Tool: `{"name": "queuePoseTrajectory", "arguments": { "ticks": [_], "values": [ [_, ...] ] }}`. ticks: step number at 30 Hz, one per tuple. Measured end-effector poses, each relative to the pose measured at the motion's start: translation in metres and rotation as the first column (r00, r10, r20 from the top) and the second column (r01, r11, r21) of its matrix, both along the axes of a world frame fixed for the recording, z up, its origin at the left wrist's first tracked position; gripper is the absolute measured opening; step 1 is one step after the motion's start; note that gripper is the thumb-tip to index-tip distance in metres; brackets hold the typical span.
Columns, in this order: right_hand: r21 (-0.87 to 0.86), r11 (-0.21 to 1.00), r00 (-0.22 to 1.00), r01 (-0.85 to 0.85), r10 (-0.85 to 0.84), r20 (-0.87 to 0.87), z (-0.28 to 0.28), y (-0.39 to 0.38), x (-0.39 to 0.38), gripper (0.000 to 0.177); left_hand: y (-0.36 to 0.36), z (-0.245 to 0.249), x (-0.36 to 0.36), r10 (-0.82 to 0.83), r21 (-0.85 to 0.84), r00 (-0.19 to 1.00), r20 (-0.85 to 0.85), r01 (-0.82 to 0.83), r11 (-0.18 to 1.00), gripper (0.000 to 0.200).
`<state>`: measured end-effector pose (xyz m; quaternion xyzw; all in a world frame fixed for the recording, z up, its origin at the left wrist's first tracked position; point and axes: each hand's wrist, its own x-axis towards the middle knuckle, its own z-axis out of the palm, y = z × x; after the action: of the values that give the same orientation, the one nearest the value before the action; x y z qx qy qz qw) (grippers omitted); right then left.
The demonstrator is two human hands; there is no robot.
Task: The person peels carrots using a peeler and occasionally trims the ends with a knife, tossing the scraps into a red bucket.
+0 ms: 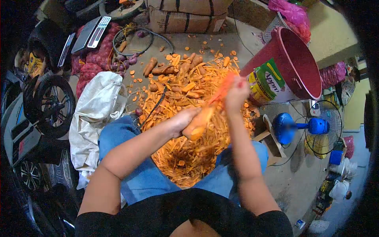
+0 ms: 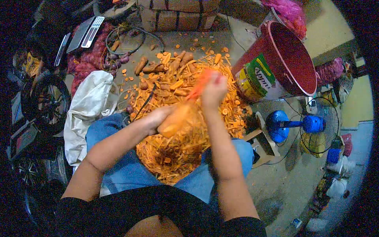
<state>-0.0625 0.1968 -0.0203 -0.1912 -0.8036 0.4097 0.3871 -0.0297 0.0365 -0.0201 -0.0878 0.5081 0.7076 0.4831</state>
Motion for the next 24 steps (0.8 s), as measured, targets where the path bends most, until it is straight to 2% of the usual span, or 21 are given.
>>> {"name": "queuePoseTrajectory", "arguments": {
  "ticks": [1, 2, 3, 4, 6, 8, 10, 11, 12, 13, 14, 15, 16, 17, 18, 19, 20, 22, 24],
  "values": [
    [-0.264, 0.961, 0.987, 0.080, -0.114, -0.115, -0.032, 0.034, -0.017, 0.022, 0.000, 0.010, 0.002, -0.026, 0.001, 0.999, -0.029, 0.026, 1.000, 0.027],
    [-0.339, 0.931, 0.980, 0.138, -0.177, -0.086, -0.024, 0.046, -0.014, 0.021, 0.000, 0.014, 0.004, -0.051, 0.004, 0.997, -0.055, 0.051, 0.999, 0.027],
    [-0.409, 0.892, 0.970, 0.194, -0.237, -0.056, -0.011, 0.050, -0.012, 0.020, 0.000, 0.008, 0.001, -0.060, 0.081, 0.989, -0.136, 0.071, 0.994, 0.025],
    [-0.409, 0.892, 0.970, 0.192, -0.237, -0.061, 0.001, 0.045, -0.010, 0.020, -0.002, 0.006, -0.002, -0.060, 0.081, 0.988, -0.141, 0.072, 0.994, 0.025],
    [-0.583, 0.790, 0.960, -0.192, 0.028, -0.278, 0.019, 0.020, -0.001, 0.014, -0.004, 0.001, -0.006, 0.032, 0.037, 0.999, 0.041, -0.034, 0.999, 0.026],
    [-0.262, 0.899, 0.920, -0.350, 0.278, -0.276, 0.022, -0.017, 0.011, 0.014, -0.002, -0.015, -0.009, 0.097, 0.036, 0.992, 0.080, -0.100, 0.994, 0.027],
    [-0.323, 0.876, 0.928, -0.359, 0.373, -0.020, 0.023, -0.057, 0.033, 0.018, 0.002, -0.013, -0.013, 0.164, 0.130, 0.981, 0.106, -0.177, 0.975, 0.028],
    [-0.325, 0.876, 0.928, -0.358, 0.372, -0.020, 0.021, -0.057, 0.032, 0.018, 0.002, -0.001, -0.010, 0.154, 0.108, 0.988, 0.005, -0.153, 0.982, 0.028],
    [-0.279, 0.905, 0.937, -0.320, 0.346, 0.048, 0.017, -0.057, 0.031, 0.018, 0.001, -0.002, -0.008, 0.153, 0.106, 0.988, 0.009, -0.153, 0.983, 0.028],
    [-0.227, 0.931, 0.942, -0.286, 0.316, 0.111, 0.013, -0.056, 0.027, 0.019, -0.001, -0.003, -0.008, 0.061, 0.072, 0.996, -0.059, -0.057, 0.996, 0.027],
    [-0.179, 0.964, 0.974, -0.198, 0.213, 0.072, 0.010, -0.046, 0.019, 0.021, -0.003, -0.004, -0.008, -0.033, 0.030, 0.992, -0.121, 0.037, 0.999, 0.027],
    [-0.135, 0.985, 0.994, -0.103, 0.108, 0.028, 0.006, -0.027, 0.008, 0.022, -0.004, -0.002, -0.008, -0.121, -0.037, 0.988, -0.094, 0.118, 0.992, 0.026],
    [-0.042, 0.999, 0.999, 0.030, -0.031, -0.016, -0.009, 0.004, -0.007, 0.022, -0.003, -0.001, -0.005, -0.123, -0.037, 0.988, -0.095, 0.120, 0.992, 0.026],
    [-0.189, 0.977, 0.992, 0.099, -0.112, -0.057, -0.022, 0.036, -0.016, 0.020, -0.002, 0.000, 0.002, -0.112, -0.038, 0.965, -0.235, 0.106, 0.994, 0.024],
    [-0.311, 0.939, 0.985, 0.146, -0.167, -0.042, -0.012, 0.050, -0.013, 0.019, -0.001, 0.002, 0.008, -0.100, -0.035, 0.924, -0.369, 0.094, 0.995, 0.022],
    [-0.427, 0.885, 0.976, 0.187, -0.217, -0.023, -0.005, 0.058, -0.012, 0.018, 0.000, 0.010, 0.011, -0.088, -0.024, 0.935, -0.343, 0.085, 0.996, 0.023],
    [-0.426, 0.885, 0.975, 0.188, -0.220, -0.025, -0.003, 0.055, -0.012, 0.018, 0.000, 0.010, 0.009, -0.090, -0.023, 0.934, -0.345, 0.087, 0.996, 0.023],
    [-0.418, 0.908, 0.991, -0.012, -0.045, -0.126, 0.000, 0.033, -0.010, 0.018, -0.001, 0.010, 0.002, -0.002, -0.030, 0.999, 0.047, 0.004, 1.000, 0.024],
    [-0.253, 0.934, 0.963, -0.254, 0.220, -0.154, 0.034, -0.026, 0.015, 0.020, -0.001, -0.006, -0.004, 0.064, 0.024, 0.994, 0.092, -0.067, 0.997, 0.024]
  ]
}}
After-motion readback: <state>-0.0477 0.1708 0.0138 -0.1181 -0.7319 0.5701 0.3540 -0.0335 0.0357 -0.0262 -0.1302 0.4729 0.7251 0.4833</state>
